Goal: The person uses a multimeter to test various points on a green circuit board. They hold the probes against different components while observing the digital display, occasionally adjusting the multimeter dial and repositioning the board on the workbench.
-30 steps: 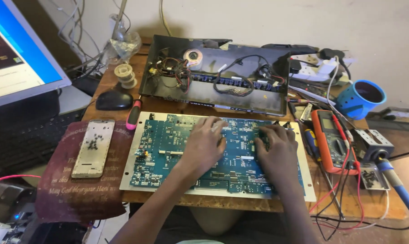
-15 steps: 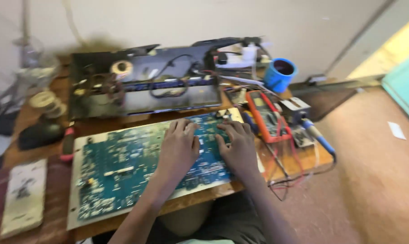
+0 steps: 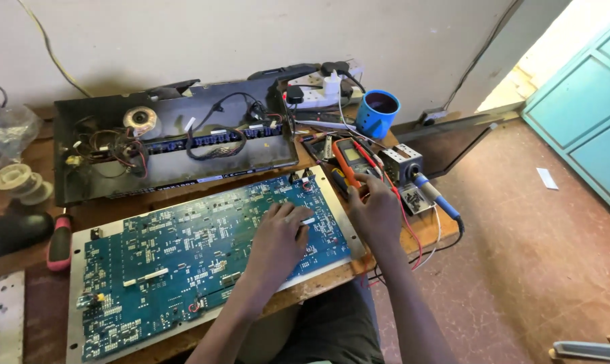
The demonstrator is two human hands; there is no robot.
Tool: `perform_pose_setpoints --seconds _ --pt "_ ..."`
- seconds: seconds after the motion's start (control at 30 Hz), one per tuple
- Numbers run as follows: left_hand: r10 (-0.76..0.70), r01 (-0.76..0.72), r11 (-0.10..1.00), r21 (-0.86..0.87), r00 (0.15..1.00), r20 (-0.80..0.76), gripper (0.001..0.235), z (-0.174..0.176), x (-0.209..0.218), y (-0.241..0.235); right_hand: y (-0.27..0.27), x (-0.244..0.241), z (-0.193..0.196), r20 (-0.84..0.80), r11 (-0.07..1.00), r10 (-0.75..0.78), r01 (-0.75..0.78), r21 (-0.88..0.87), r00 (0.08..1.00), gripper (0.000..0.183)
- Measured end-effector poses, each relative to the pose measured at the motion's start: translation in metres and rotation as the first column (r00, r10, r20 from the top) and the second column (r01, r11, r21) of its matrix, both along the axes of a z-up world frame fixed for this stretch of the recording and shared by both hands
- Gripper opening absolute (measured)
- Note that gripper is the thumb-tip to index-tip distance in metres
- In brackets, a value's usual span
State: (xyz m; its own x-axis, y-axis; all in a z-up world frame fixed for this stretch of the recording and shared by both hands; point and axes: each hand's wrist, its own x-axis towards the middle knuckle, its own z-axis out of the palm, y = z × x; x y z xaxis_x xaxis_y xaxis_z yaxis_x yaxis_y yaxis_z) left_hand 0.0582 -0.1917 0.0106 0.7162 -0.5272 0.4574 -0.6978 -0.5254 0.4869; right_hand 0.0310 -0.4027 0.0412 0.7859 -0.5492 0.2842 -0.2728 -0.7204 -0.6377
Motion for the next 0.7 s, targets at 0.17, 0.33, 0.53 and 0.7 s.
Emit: perform_pose_setpoints --seconds 0.17,0.33,0.53,0.7 --pt "-0.012 0.012 0.999 -0.033 1.0 0.006 0.027 -0.002 -0.003 0.001 -0.024 0.023 -0.009 0.031 0.998 0.027 -0.025 -0.056 0.999 0.034" --pt "-0.022 0.023 0.999 -0.022 0.999 0.045 0.025 -0.009 -0.003 0.002 -0.066 0.075 -0.008 0.014 0.955 0.031 -0.025 -0.296 0.999 0.036" --pt "-0.036 0.036 0.997 -0.067 0.999 0.014 0.024 0.002 -0.006 0.006 -0.097 0.125 -0.038 -0.261 0.896 -0.035 -0.085 -0.436 0.965 0.034" --pt "-0.039 0.041 0.999 -0.032 0.999 0.036 0.023 0.004 -0.007 0.007 -0.1 0.127 -0.044 -0.23 0.892 -0.055 -0.056 -0.449 0.972 0.033"
